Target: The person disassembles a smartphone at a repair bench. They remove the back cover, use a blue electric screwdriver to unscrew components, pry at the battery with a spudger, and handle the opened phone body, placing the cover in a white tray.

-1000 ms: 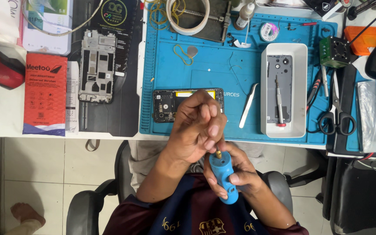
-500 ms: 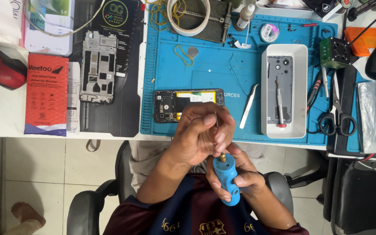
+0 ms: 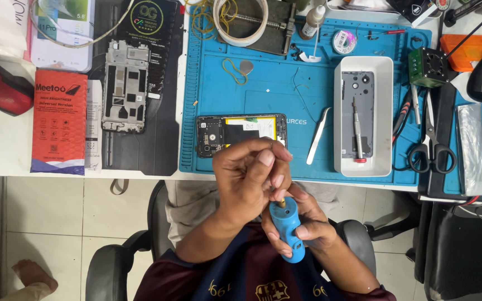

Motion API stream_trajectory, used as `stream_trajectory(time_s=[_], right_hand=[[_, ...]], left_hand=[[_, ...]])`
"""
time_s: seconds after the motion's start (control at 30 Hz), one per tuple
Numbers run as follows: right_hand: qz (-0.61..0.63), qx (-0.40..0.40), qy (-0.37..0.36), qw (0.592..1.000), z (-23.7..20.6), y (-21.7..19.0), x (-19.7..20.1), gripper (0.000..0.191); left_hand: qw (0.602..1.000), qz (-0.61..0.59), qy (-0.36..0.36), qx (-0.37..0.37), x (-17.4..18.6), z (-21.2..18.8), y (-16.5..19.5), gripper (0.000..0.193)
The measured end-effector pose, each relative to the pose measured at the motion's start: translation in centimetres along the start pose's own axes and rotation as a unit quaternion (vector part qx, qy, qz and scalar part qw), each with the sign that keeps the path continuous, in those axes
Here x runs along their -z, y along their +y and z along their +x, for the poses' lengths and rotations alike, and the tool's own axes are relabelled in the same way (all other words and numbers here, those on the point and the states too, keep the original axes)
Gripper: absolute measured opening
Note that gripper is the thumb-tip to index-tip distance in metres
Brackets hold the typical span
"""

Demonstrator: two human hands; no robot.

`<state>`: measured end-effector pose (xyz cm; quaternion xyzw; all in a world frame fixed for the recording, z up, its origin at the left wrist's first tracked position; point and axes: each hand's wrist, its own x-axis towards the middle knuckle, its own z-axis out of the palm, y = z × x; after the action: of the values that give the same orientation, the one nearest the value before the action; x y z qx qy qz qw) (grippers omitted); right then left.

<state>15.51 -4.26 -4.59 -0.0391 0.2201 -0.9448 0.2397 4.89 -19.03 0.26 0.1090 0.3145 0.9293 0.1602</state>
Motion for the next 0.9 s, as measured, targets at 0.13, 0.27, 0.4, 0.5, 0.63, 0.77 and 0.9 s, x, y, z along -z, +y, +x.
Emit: stream_trajectory(time_s=[0.13, 0.27, 0.4, 0.5, 0.63, 0.77, 0.9], right_hand=[[-0.004, -0.007, -0.001, 1.000, 0.0, 0.1, 0.2, 0.061], [-0.007, -0.018, 0.001, 1.000, -0.2, 0.1, 0.3, 0.060], [0.000, -0.028, -0.001, 1.000, -0.3, 0.2, 0.3, 0.060], [-0.018, -0.037, 0.015, 0.999, -0.2, 0.0, 0.0, 0.064], [-0.050, -0.013, 0.056, 0.997, -0.1, -0.5, -1.0, 0.080], [-0.085, 0.024, 0.100, 0.991, 0.0, -1.1, -2.2, 0.092], [-0.099, 0.030, 0.098, 0.990, 0.3, -1.3, -2.8, 0.094]], left_hand=[[0.997, 0.068, 0.022, -0.018, -0.6, -0.4, 0.5, 0.023], [0.997, 0.063, 0.041, -0.020, -0.6, -0.8, 0.5, 0.022], [0.998, 0.022, 0.050, -0.018, -0.1, -1.0, 0.0, 0.022], [0.998, -0.040, 0.048, -0.004, 0.1, -0.8, -0.2, 0.020], [0.998, -0.048, 0.025, 0.046, 0.2, 0.2, 0.7, 0.034], [0.996, -0.037, 0.022, 0.082, 0.3, 1.3, 1.7, 0.056], [0.999, -0.003, 0.008, 0.048, 0.4, 1.4, 1.7, 0.055]])
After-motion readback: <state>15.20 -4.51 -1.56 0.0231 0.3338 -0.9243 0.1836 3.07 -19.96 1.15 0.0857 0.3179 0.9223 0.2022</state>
